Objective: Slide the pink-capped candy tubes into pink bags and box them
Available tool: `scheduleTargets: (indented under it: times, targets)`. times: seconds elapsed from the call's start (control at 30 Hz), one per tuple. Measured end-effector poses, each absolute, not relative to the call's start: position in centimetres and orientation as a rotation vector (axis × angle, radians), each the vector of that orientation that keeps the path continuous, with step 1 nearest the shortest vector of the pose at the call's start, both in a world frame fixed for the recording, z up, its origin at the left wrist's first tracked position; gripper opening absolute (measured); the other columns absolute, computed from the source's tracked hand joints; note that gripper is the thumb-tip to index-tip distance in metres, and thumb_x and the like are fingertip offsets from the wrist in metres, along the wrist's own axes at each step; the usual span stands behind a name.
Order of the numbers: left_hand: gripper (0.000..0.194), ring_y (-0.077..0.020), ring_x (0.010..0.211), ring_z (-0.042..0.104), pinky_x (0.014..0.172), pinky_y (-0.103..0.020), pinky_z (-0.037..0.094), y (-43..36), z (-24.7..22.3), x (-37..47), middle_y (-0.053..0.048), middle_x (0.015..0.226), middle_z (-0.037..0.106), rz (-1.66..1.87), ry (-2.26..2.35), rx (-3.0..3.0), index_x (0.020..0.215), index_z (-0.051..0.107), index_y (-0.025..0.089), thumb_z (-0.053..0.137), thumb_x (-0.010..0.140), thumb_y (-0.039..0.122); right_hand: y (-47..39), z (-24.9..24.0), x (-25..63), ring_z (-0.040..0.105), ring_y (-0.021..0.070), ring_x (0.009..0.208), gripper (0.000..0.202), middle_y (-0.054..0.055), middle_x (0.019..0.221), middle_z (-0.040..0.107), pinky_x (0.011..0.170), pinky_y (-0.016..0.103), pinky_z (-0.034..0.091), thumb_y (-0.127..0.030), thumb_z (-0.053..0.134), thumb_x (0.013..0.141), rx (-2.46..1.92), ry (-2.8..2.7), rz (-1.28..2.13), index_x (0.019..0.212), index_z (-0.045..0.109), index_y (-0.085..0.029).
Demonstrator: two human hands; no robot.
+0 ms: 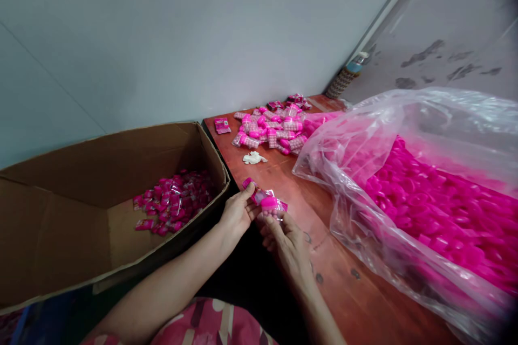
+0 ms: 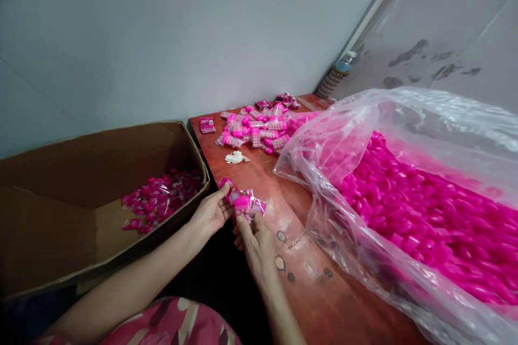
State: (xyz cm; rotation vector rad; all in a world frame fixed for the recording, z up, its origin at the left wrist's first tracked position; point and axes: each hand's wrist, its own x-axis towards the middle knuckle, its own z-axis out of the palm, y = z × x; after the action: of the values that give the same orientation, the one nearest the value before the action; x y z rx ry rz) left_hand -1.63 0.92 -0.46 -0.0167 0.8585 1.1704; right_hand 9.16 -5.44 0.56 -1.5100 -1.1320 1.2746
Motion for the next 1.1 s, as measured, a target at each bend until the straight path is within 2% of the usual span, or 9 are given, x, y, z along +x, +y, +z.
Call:
scheduleTargets:
  times: [0.2,0.33,0.4,0.53,0.63,0.8,0.9,0.97,1.1]
  targets:
    - [0.011,-0.0135,0.056,0.061,0.055,-0.025,0.053,1.2,-0.6,-1.9,-0.004,0.067,0.064,1.18,0.83,-0.043,0.072,0.059,0.011,0.067,0.069,0.017,-5.4,0.1,8.7,0.051,0.0098,0.044,0.031,0.0,0.062,0.056,0.038,0.018,0.037,-0.047,0.05,0.078,-1.433,-1.022,1.349,0.087,0.052,-0.017]
    - [0.011,-0.0133,0.058,0.061,0.057,-0.026,0.053,1.4,-0.6,-2.1,-0.004,0.067,0.064,1.193,0.833,-0.045,0.075,0.059,0.011,0.067,0.069,0.017,-5.4,0.0,9.0,0.052,0.0125,0.048,0.033,0.001,0.064,0.058,0.042,0.021,0.039,-0.047,0.046,0.08,-1.521,-1.122,1.257,0.093,0.052,-0.017]
    - [0.013,-0.0146,0.059,0.062,0.06,-0.029,0.054,1.5,-0.7,-2.2,-0.004,0.067,0.064,1.187,0.867,-0.037,0.075,0.059,0.011,0.067,0.068,0.019,-5.3,0.2,10.1,0.056,0.0165,0.057,0.036,0.004,0.072,0.061,0.049,0.025,0.042,-0.047,0.042,0.082,-1.652,-1.256,1.049,0.101,0.053,-0.019]
    - [0.016,-0.016,0.061,0.063,0.063,-0.032,0.054,1.5,-1.0,-2.4,-0.004,0.067,0.063,1.172,0.893,0.0,0.075,0.059,0.012,0.069,0.067,0.022,-4.7,0.5,13.6,0.055,0.0253,0.081,0.037,0.01,0.097,0.059,0.06,0.032,0.04,-0.042,0.036,0.086,-2.154,-1.621,0.236,0.118,0.047,-0.027]
    - [0.018,-0.0161,0.062,0.063,0.062,-0.031,0.054,1.5,-1.2,-2.3,-0.005,0.069,0.064,1.162,0.893,0.007,0.075,0.059,0.011,0.07,0.065,0.022,-4.1,0.0,16.0,0.054,0.0248,0.079,0.035,0.011,0.089,0.057,0.058,0.031,0.037,-0.038,0.032,0.088,-2.356,-1.841,-0.048,0.116,0.05,-0.027]
    - [0.018,-0.0161,0.062,0.063,0.061,-0.03,0.054,1.5,-1.3,-1.8,-0.005,0.07,0.064,1.15,0.899,-0.027,0.076,0.059,0.012,0.07,0.065,0.02,-2.9,-0.7,17.8,0.055,0.0219,0.076,0.034,0.008,0.083,0.057,0.064,0.03,0.038,-0.038,0.034,0.087,-2.253,-1.904,0.168,0.11,0.053,-0.022]
    - [0.018,-0.0165,0.062,0.063,0.061,-0.03,0.054,1.5,-1.3,-1.7,-0.005,0.07,0.064,1.158,0.903,-0.038,0.076,0.059,0.012,0.07,0.065,0.021,-2.9,-0.1,17.1,0.055,0.0212,0.067,0.033,0.005,0.072,0.058,0.056,0.028,0.039,-0.045,0.047,0.079,-2.156,-1.716,0.534,0.094,0.058,-0.018]
    - [0.018,-0.0165,0.062,0.064,0.062,-0.03,0.054,1.5,-1.2,-1.6,-0.005,0.069,0.065,1.159,0.897,-0.044,0.077,0.059,0.012,0.069,0.066,0.021,-3.6,0.4,15.5,0.052,0.0179,0.056,0.032,0.001,0.061,0.055,0.047,0.025,0.037,-0.048,0.047,0.078,-1.971,-1.544,0.806,0.084,0.057,-0.018]
    - [0.014,-0.0161,0.059,0.063,0.059,-0.029,0.054,1.3,-1.0,-1.2,-0.006,0.069,0.065,1.161,0.882,-0.048,0.078,0.059,0.011,0.066,0.069,0.019,-5.5,0.8,11.5,0.047,0.0129,0.043,0.03,-0.002,0.053,0.051,0.039,0.022,0.036,-0.047,0.048,0.079,-1.669,-1.196,1.128,0.082,0.052,-0.018]
